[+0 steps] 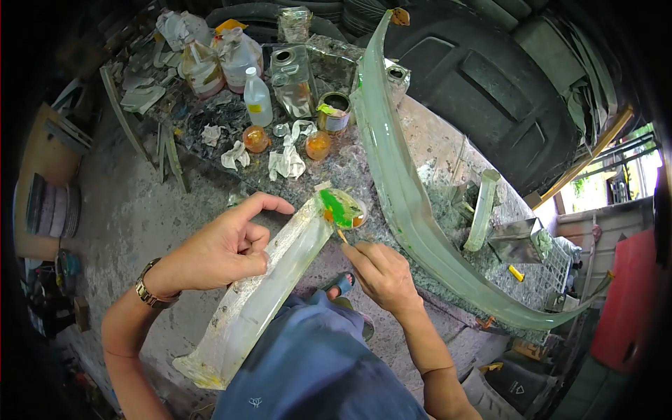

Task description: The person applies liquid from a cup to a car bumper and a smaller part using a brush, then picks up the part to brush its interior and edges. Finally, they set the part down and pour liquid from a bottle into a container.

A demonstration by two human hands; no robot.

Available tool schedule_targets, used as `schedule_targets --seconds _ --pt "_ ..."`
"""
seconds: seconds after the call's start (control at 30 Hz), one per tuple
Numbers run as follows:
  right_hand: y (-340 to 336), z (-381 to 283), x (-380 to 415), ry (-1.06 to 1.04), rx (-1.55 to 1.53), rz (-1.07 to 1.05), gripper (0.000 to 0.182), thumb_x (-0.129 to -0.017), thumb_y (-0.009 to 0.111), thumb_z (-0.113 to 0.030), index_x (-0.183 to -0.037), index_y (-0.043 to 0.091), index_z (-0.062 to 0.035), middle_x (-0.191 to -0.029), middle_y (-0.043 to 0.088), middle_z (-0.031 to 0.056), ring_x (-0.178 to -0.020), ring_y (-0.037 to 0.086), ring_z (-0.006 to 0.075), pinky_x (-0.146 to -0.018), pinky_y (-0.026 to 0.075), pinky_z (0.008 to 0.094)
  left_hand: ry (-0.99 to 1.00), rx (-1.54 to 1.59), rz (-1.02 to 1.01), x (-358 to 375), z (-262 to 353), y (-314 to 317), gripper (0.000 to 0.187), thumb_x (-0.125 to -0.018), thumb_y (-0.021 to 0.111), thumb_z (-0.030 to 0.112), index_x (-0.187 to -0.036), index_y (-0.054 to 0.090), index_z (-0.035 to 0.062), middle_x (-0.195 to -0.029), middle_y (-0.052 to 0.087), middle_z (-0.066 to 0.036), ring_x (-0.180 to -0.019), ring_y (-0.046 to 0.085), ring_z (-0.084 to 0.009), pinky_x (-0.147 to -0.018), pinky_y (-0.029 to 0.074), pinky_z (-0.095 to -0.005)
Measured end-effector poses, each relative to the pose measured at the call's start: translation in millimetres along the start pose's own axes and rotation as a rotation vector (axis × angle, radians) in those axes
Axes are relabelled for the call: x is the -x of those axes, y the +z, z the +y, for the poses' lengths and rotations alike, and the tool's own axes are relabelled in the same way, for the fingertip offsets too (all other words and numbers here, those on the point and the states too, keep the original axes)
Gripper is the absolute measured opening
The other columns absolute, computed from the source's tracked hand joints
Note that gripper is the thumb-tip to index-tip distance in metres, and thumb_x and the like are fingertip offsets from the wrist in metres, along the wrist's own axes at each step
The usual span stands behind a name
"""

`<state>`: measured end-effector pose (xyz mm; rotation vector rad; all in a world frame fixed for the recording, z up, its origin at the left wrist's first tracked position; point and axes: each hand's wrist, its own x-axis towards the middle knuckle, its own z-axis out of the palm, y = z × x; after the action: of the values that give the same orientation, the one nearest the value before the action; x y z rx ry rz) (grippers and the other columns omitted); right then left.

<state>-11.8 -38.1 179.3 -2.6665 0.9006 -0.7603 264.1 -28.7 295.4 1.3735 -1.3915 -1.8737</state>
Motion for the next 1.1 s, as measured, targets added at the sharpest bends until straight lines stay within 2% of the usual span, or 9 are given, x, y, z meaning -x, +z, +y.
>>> schedule_targets --seconds 0.1,0.2,0.27,0.3,0.37,0.4,0.5,0.57,1.1 --pt "-3.4 -3.8 -2.6 -0.003 0.004 -0.031 0.049 -0.066 0.061 -0.013 -0.114 0.057 -0.0023 -0.1 0.056 0.0074 -0.079 0.058 0.0206 -0.067 0.048 0.0318 0.01 -0.043 0.014 1.3 -0.2 2.3 0.06 -0.075 0.05 -0.008 -0.132 0.035 0.0059 -0.064 0.036 0.008 -0.057 0.035 0.0007 -0.052 0.028 -0.0174" --pt "-4.8 -8.3 -1.4 -0.009 0.013 -0.017 0.045 -0.071 0.063 -0.018 -0.112 0.057 -0.0022 -0.099 0.057 0.0079 -0.076 0.058 0.0208 -0.065 0.048 0.0322 -0.015 -0.066 0.017 1.4 -2.4 2.0 0.06 -0.075 0.05 -0.007 -0.131 0.035 0.0059 -0.063 0.036 0.007 -0.056 0.035 0.0005 -0.052 0.028 -0.0177" --pt "-2.4 -10.9 4.6 -0.014 -0.01 0.12 0.042 -0.078 0.063 -0.027 -0.111 0.059 -0.0019 -0.096 0.058 0.0085 -0.072 0.056 0.0214 -0.063 0.048 0.0329 -0.007 -0.05 0.013 1.3 -5.9 -0.1 0.06 -0.075 0.051 -0.007 -0.131 0.035 0.0059 -0.063 0.036 0.007 -0.056 0.035 0.0004 -0.051 0.028 -0.0177" --pt "0.8 -10.4 6.6 -0.017 -0.01 0.119 0.042 -0.078 0.063 -0.027 -0.111 0.059 -0.0019 -0.096 0.058 0.0085 -0.072 0.056 0.0214 -0.063 0.048 0.0329 -0.001 -0.039 0.001 1.1 -7.2 -0.7 0.06 -0.074 0.051 -0.007 -0.131 0.035 0.006 -0.063 0.036 0.007 -0.056 0.035 0.0003 -0.051 0.028 -0.0178" --pt "7.7 -9.0 11.0 0.0 0.001 0.163 0.04 -0.085 0.058 -0.032 -0.11 0.06 -0.0011 -0.094 0.058 0.009 -0.069 0.056 0.0221 -0.061 0.047 0.0332 0.001 -0.034 0.003 1.5 -8.9 -2.2 0.06 -0.074 0.05 -0.007 -0.131 0.035 0.0061 -0.063 0.036 0.007 -0.056 0.035 0.0003 -0.051 0.028 -0.0178" --pt "8.5 -9.5 11.3 0.004 0.004 0.163 0.04 -0.085 0.058 -0.032 -0.11 0.06 -0.0011 -0.094 0.058 0.009 -0.069 0.056 0.0221 -0.061 0.047 0.0332 0.002 -0.03 0.003 1.1 -9.0 -2.5 0.06 -0.074 0.05 -0.007 -0.131 0.035 0.0063 -0.063 0.036 0.007 -0.055 0.035 0.0003 -0.051 0.028 -0.0179" --pt "11.6 -11.0 6.8 -0.017 -0.017 0.17 0.036 -0.082 0.059 -0.024 -0.11 0.06 -0.0007 -0.094 0.058 0.0093 -0.069 0.056 0.0221 -0.061 0.047 0.0327 -0.012 -0.02 -0.001 1.7 -7.1 -2.8 0.06 -0.074 0.05 -0.008 -0.131 0.035 0.0063 -0.062 0.036 0.007 -0.055 0.034 0.0004 -0.05 0.028 -0.0178" --pt "12.7 -13.5 3.0 0.0 -0.028 0.2 0.041 -0.066 0.07 0.004 -0.106 0.062 -0.0031 -0.09 0.06 0.0082 -0.069 0.059 0.022 -0.057 0.048 0.0323 -0.01 -0.02 -0.003 2.2 -5.6 -2.6 0.06 -0.074 0.05 -0.008 -0.131 0.035 0.0063 -0.062 0.036 0.007 -0.055 0.034 0.0004 -0.05 0.027 -0.0177" --pt "10.5 -21.1 -1.9 0.114 -0.017 0.06 0.037 -0.071 0.066 0.001 -0.107 0.06 -0.0023 -0.09 0.057 0.0081 -0.075 0.06 0.023 -0.063 0.05 0.0326 0.011 -0.034 -0.041 0.9 -7.0 -3.6 0.06 -0.076 0.051 -0.008 -0.133 0.033 0.006 -0.063 0.037 0.007 -0.055 0.035 0.0007 -0.051 0.028 -0.0175"
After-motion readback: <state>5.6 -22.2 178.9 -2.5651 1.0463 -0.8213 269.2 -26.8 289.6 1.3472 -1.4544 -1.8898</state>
